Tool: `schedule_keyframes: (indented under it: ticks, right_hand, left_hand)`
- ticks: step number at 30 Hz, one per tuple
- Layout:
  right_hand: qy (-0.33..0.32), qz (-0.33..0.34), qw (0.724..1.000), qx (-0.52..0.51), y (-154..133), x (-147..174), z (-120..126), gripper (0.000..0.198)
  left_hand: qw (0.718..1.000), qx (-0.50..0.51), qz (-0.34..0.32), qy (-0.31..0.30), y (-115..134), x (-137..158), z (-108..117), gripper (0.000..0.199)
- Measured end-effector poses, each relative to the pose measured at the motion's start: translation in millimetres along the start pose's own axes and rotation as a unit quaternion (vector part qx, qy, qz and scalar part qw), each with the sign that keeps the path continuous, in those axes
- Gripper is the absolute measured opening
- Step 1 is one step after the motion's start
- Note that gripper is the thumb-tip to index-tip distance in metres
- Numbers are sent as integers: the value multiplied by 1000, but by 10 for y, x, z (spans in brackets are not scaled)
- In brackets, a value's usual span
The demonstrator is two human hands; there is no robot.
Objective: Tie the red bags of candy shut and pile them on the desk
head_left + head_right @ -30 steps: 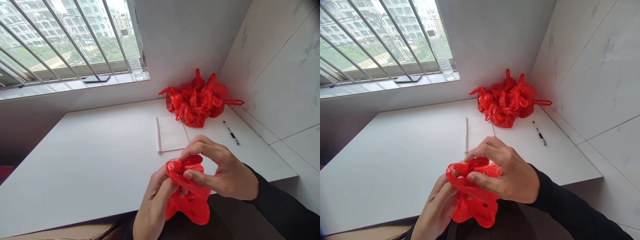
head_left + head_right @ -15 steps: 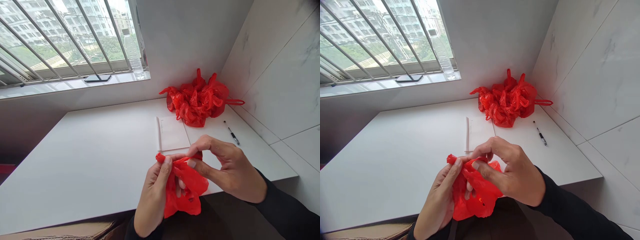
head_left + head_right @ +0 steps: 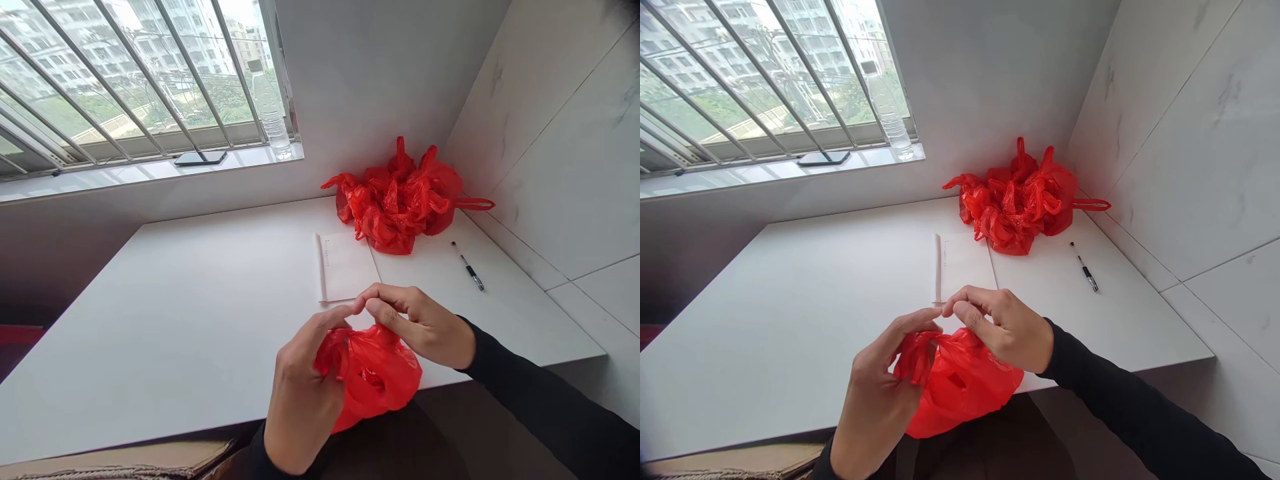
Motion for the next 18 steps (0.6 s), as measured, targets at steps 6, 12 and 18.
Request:
schedule_keyframes:
  ticks: [6, 12, 18]
  right_hand:
    - [-112, -4, 992, -59, 145, -63, -94, 28]
    - [21, 17, 1000, -3, 99, -50, 13, 25]
    - [134, -46, 988, 61, 542, 95, 416, 32]
  left_hand:
    - [974, -75, -206, 56, -109, 27, -83, 66]
    - [976, -145, -164, 4, -120, 101, -71, 63]
    - [966, -180, -50, 181, -437, 567, 148, 49]
Point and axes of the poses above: each hand's wrist, its own x-axis away from the middle knuckle, its own z-axis out of the back of the hand, y = z × x, the point moved 3 cm from there along -x, towards the middle knuckle, and after that the axes turned 13 degrees about y, right-handed, at the moved point
